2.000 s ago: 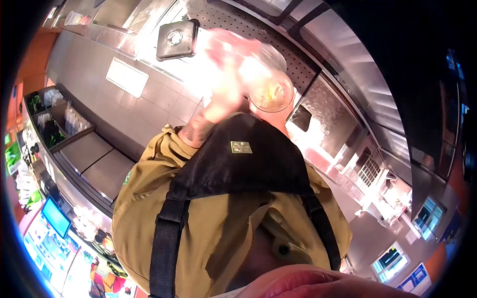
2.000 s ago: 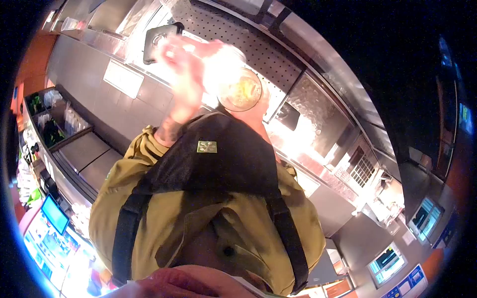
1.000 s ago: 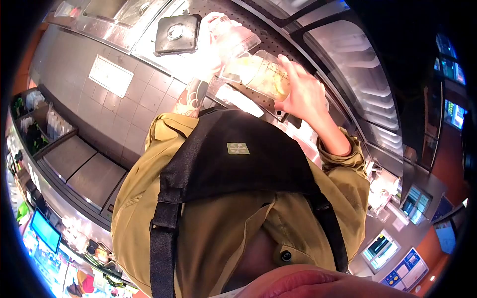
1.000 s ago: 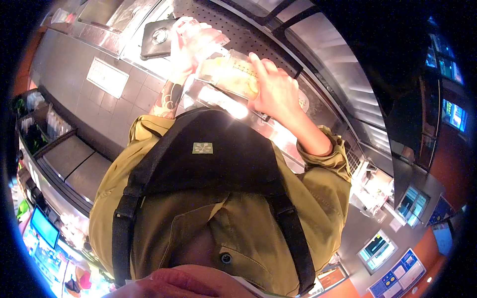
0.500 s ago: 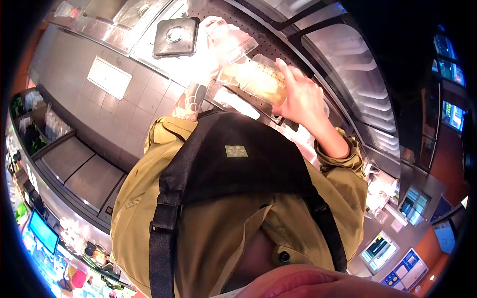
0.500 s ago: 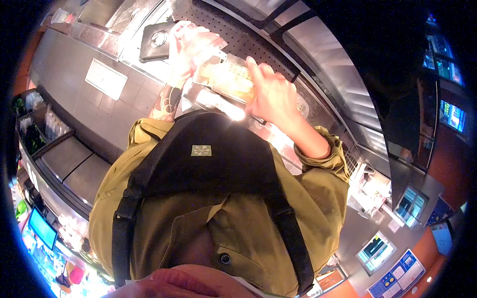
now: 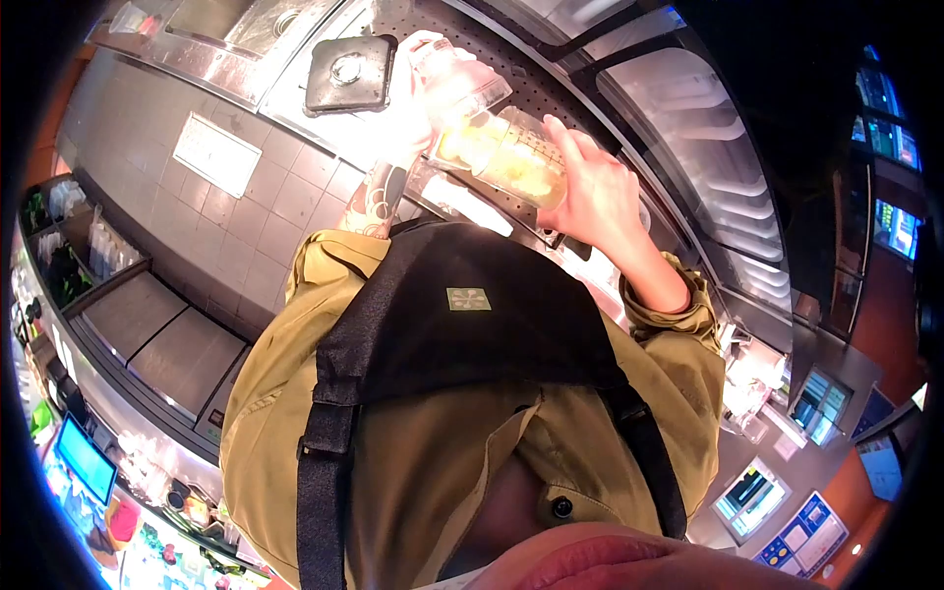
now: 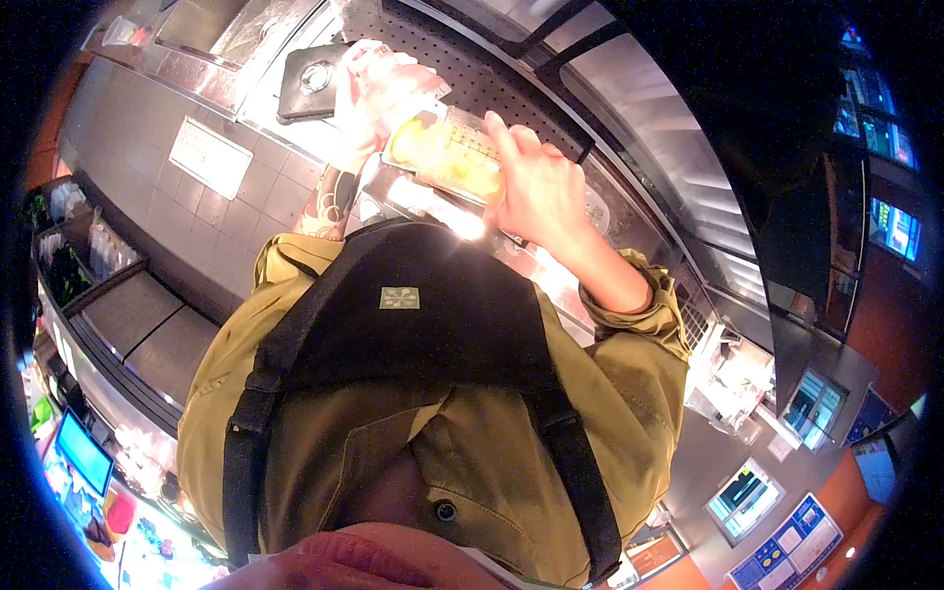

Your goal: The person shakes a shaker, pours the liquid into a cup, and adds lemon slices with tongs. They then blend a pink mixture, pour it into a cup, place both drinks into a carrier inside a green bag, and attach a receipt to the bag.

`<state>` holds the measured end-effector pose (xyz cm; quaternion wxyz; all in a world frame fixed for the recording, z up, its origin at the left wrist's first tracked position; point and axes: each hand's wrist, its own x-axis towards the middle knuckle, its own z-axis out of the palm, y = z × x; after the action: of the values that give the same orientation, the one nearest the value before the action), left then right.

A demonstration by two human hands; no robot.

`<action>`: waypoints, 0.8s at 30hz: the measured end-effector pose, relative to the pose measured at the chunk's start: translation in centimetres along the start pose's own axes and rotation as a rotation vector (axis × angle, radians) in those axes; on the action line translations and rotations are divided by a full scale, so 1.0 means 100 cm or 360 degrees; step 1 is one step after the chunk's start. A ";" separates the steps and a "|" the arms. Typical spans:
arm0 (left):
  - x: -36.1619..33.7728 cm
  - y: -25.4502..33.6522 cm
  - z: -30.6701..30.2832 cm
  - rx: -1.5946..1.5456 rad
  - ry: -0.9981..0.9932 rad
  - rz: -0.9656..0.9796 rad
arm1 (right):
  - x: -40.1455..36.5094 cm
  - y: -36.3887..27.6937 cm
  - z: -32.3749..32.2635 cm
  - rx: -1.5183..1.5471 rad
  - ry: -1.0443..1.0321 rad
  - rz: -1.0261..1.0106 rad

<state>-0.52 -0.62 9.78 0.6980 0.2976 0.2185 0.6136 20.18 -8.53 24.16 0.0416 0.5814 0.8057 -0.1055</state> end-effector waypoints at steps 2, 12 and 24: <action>0.000 0.000 0.000 -0.0014 -0.0006 0.0000 | 0.000 -0.001 -0.001 0.0011 0.0005 -0.0001; 0.007 0.002 -0.006 -0.0111 -0.0066 -0.0013 | 0.003 -0.007 -0.007 -0.0057 -0.0050 -0.0006; -0.001 0.023 0.004 -0.0628 -0.0377 -0.0129 | 0.009 -0.011 -0.012 -0.0178 -0.0030 -0.0063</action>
<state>-1.90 -0.58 11.60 0.7873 0.2163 0.0228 0.5769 18.94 -7.73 25.26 0.0796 0.5611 0.8212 -0.0667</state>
